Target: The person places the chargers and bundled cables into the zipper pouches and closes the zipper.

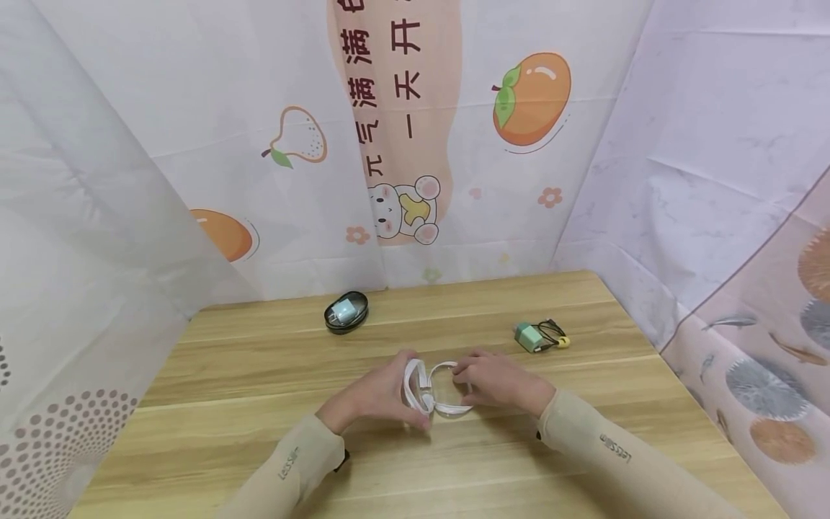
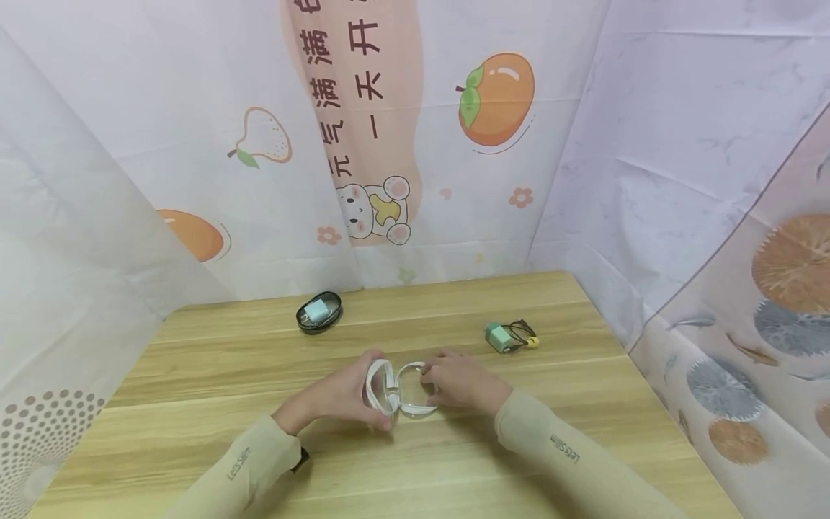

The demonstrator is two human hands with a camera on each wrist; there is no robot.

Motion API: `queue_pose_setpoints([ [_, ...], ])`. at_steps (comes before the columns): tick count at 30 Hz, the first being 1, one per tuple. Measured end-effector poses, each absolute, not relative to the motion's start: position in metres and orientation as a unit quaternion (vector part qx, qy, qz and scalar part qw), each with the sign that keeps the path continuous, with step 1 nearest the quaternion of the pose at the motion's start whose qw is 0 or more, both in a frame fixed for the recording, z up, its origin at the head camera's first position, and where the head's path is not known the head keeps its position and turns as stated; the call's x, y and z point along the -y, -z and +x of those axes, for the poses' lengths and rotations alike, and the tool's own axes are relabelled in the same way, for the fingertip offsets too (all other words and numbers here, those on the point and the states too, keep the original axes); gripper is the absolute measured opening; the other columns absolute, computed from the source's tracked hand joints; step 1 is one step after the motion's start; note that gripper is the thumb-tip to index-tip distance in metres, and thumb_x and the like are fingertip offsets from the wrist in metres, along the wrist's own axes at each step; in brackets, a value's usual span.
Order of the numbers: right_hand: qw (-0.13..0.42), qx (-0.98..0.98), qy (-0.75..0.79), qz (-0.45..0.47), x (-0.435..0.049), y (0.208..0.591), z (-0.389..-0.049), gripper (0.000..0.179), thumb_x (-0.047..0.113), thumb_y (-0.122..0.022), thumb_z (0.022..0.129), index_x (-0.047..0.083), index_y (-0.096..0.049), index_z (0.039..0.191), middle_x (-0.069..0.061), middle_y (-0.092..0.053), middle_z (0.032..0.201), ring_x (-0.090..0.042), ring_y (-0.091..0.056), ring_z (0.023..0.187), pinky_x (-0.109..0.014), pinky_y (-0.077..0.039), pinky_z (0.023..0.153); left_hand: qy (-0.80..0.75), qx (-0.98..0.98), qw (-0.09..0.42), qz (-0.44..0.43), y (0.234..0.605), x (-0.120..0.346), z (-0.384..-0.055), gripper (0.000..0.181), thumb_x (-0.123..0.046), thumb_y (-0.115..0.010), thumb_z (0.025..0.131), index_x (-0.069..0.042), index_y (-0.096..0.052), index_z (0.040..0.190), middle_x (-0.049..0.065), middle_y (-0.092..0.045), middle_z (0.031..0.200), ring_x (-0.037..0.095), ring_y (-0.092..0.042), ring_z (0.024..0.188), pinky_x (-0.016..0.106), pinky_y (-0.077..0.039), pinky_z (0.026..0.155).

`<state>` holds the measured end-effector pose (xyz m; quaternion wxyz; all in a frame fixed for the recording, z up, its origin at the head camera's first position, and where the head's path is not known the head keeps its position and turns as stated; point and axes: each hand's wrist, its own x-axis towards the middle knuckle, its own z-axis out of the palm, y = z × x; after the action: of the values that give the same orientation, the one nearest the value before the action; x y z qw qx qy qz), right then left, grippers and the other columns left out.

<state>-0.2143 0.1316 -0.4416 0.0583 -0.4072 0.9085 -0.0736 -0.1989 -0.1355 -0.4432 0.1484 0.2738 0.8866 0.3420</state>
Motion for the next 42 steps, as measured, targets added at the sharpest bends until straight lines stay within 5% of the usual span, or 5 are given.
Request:
queue_pose_setpoints([
  [13, 0.035, -0.887, 0.074, -0.454, -0.133, 0.443, -0.218, 0.034, 0.033, -0.079, 0.089, 0.013, -0.075, 0.115, -0.005, -0.069, 0.125, -0.029, -0.06, 0.119, -0.046, -0.05, 0.1, -0.356, -0.885, 0.13, 0.269, 0.44, 0.134, -0.198, 0.1, -0.044, -0.092, 0.068, -0.015, -0.035, 0.145, 0.001, -0.061, 0.11, 0.012, -0.06, 0.092, 0.029, -0.051, 0.083],
  [22, 0.014, -0.86, 0.134, -0.492, -0.134, 0.441, -0.218, 0.029, 0.026, -0.068, 0.098, 0.01, -0.071, 0.122, -0.008, -0.067, 0.13, -0.029, -0.057, 0.122, -0.045, -0.047, 0.104, -0.327, -0.899, 0.105, 0.273, 0.431, 0.135, -0.199, 0.103, -0.042, -0.092, 0.067, -0.007, -0.036, 0.146, 0.003, -0.062, 0.109, 0.012, -0.06, 0.09, 0.029, -0.053, 0.079],
  [33, -0.05, -0.888, 0.187, -0.418, -0.158, 0.423, -0.222, 0.047, 0.032, -0.074, 0.094, 0.005, -0.065, 0.132, -0.01, -0.065, 0.124, -0.027, -0.065, 0.11, -0.045, -0.054, 0.093, -0.295, -0.909, 0.088, 0.282, 0.43, 0.134, -0.2, 0.107, -0.042, -0.092, 0.066, -0.004, -0.035, 0.147, 0.003, -0.064, 0.105, 0.012, -0.061, 0.086, 0.03, -0.052, 0.077],
  [42, -0.043, -0.947, 0.195, -0.25, -0.218, 0.417, -0.238, 0.081, 0.046, -0.082, 0.084, -0.006, -0.054, 0.14, -0.031, -0.056, 0.133, -0.047, -0.058, 0.116, -0.06, -0.049, 0.095, -0.297, -0.906, 0.094, 0.287, 0.429, 0.135, -0.198, 0.107, -0.039, -0.093, 0.066, -0.002, -0.033, 0.147, 0.005, -0.064, 0.107, 0.013, -0.061, 0.088, 0.031, -0.052, 0.08],
])
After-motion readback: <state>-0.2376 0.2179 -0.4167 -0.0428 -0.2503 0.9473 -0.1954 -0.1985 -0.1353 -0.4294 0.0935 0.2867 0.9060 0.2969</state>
